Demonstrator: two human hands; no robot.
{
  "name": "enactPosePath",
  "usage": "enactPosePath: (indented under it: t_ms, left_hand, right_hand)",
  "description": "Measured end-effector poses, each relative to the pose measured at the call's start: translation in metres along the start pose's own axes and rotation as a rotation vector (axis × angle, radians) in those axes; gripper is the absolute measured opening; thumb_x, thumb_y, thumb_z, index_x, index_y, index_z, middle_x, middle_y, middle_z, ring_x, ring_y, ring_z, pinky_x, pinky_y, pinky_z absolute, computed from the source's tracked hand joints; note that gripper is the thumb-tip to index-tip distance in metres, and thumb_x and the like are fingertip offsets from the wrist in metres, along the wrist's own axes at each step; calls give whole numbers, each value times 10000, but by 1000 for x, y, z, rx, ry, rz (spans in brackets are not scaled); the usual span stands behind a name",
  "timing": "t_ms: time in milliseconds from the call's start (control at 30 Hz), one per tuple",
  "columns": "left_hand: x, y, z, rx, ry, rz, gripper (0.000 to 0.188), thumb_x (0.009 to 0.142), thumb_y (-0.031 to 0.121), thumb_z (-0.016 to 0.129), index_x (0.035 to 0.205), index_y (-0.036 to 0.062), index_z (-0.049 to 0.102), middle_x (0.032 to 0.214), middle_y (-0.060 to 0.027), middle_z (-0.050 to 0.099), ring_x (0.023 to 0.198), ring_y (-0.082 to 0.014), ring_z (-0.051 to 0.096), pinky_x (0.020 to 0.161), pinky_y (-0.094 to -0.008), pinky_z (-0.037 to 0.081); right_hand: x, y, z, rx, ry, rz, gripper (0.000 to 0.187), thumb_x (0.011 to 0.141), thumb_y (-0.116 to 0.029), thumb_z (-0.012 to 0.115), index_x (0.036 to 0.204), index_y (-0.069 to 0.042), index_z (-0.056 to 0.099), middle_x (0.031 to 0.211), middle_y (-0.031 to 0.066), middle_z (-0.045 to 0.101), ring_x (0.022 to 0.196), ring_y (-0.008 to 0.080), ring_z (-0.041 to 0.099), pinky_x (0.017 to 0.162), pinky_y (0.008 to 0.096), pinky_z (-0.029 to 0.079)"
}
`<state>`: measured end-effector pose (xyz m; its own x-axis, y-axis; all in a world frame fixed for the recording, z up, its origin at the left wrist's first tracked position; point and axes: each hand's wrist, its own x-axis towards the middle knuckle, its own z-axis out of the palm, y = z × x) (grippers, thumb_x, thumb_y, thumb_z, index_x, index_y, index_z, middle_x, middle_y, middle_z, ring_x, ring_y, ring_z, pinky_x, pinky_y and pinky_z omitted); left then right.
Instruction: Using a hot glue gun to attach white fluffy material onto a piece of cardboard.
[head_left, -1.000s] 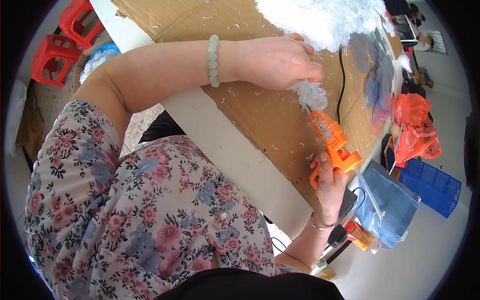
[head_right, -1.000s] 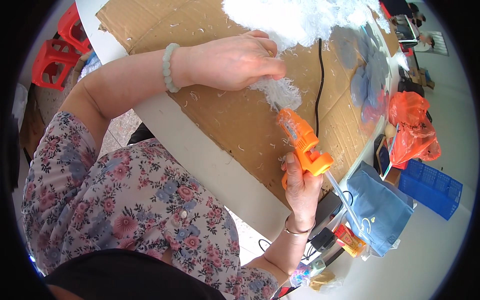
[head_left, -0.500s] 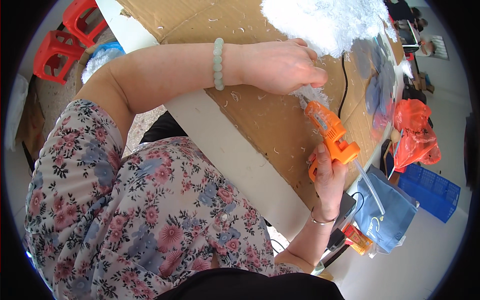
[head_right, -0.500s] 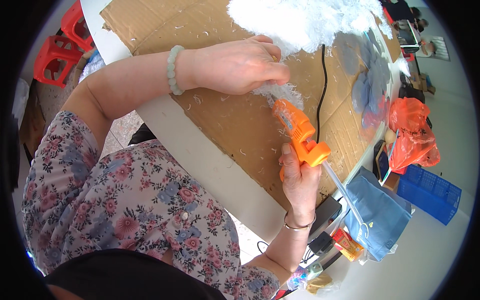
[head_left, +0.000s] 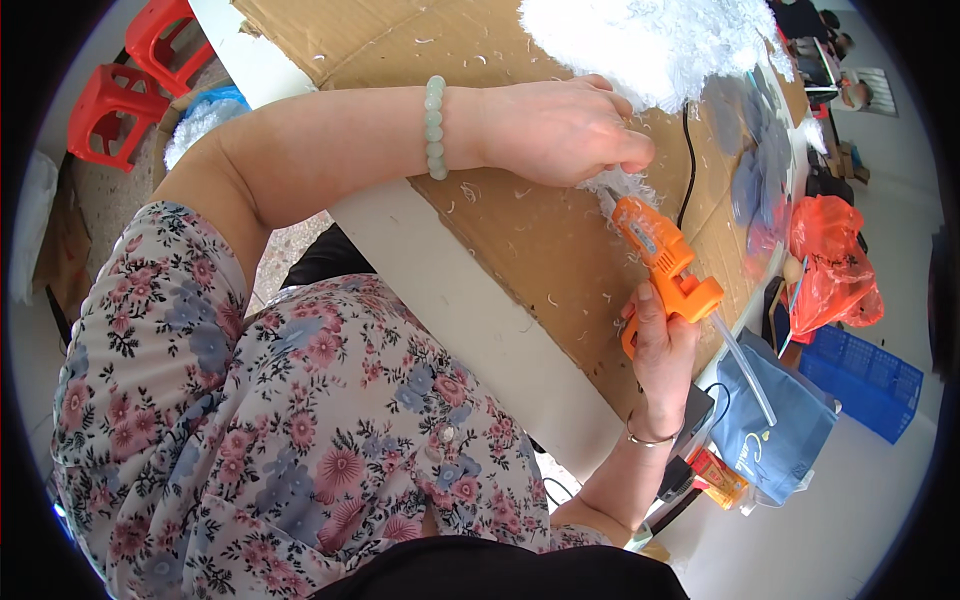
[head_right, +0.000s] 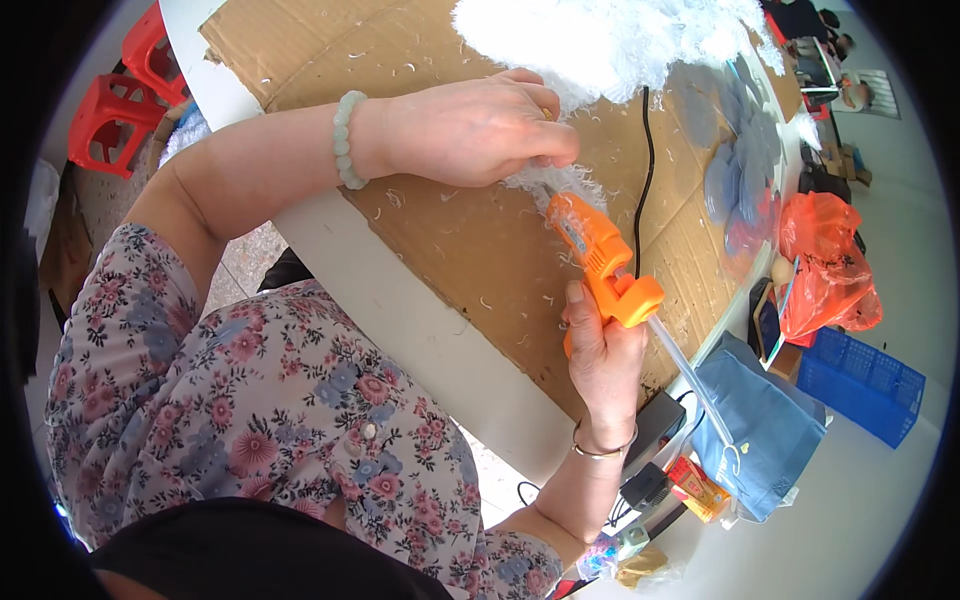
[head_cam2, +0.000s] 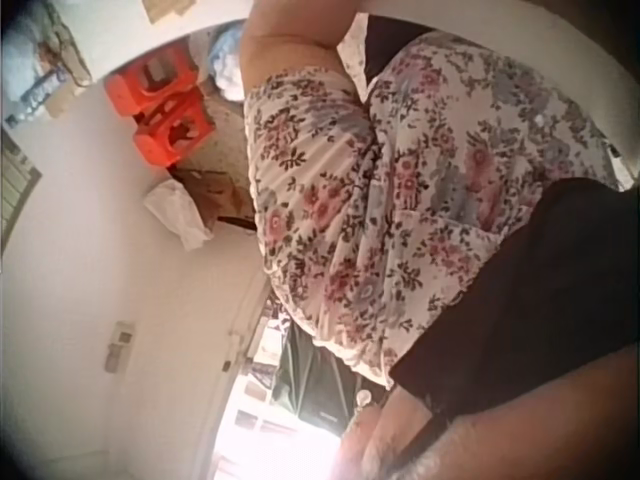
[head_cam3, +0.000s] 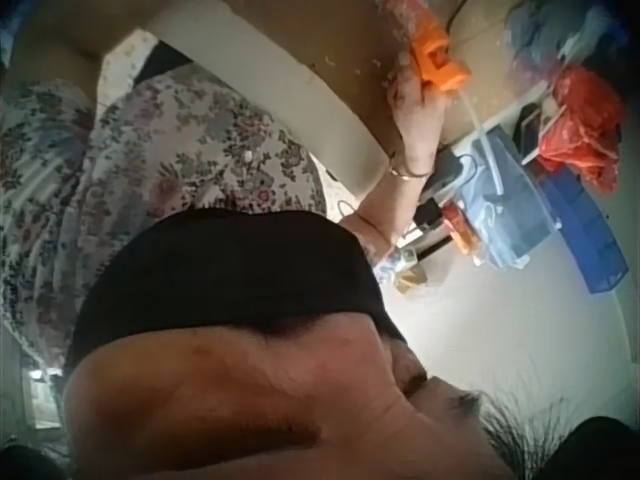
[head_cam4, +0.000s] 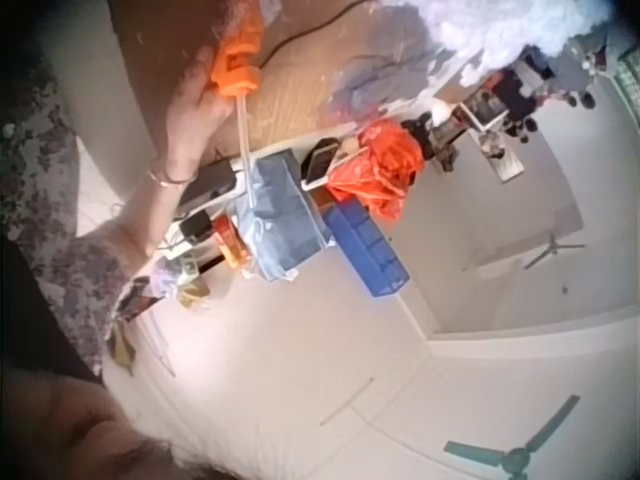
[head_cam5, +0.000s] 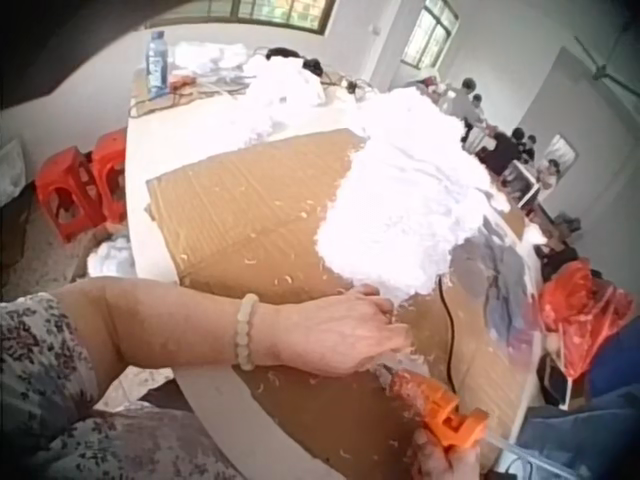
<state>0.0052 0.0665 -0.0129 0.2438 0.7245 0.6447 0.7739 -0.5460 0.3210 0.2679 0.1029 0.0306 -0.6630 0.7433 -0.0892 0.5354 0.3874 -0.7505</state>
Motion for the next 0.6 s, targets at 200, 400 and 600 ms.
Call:
enactPosePath:
  t_ms: [200,400,600]
  left_hand:
    - [2,-1,-2,7,-12,5,156,752,-43,532,851,75,511,621,-69,516,752,-265,530,871,-390,421]
    - [0,-4,-1,34,-53,-7,167,784,37,531,932,91,585,730,-67,627,883,-267,572,885,-400,421]
    - [3,-3,-3,15,-112,-30,194,739,81,653,922,84,590,836,-59,587,901,-261,547,893,-393,418]
  right_hand:
    - [-15,10,-12,164,84,15,261,933,-294,553,973,-37,574,731,19,562,643,89,530,566,227,408]
    - [-18,7,-5,459,218,3,354,944,-375,484,877,-30,533,740,63,556,671,144,530,681,295,454]
    - [8,7,1,999,314,-52,324,940,-389,492,895,-70,529,789,65,562,685,157,511,713,340,457]
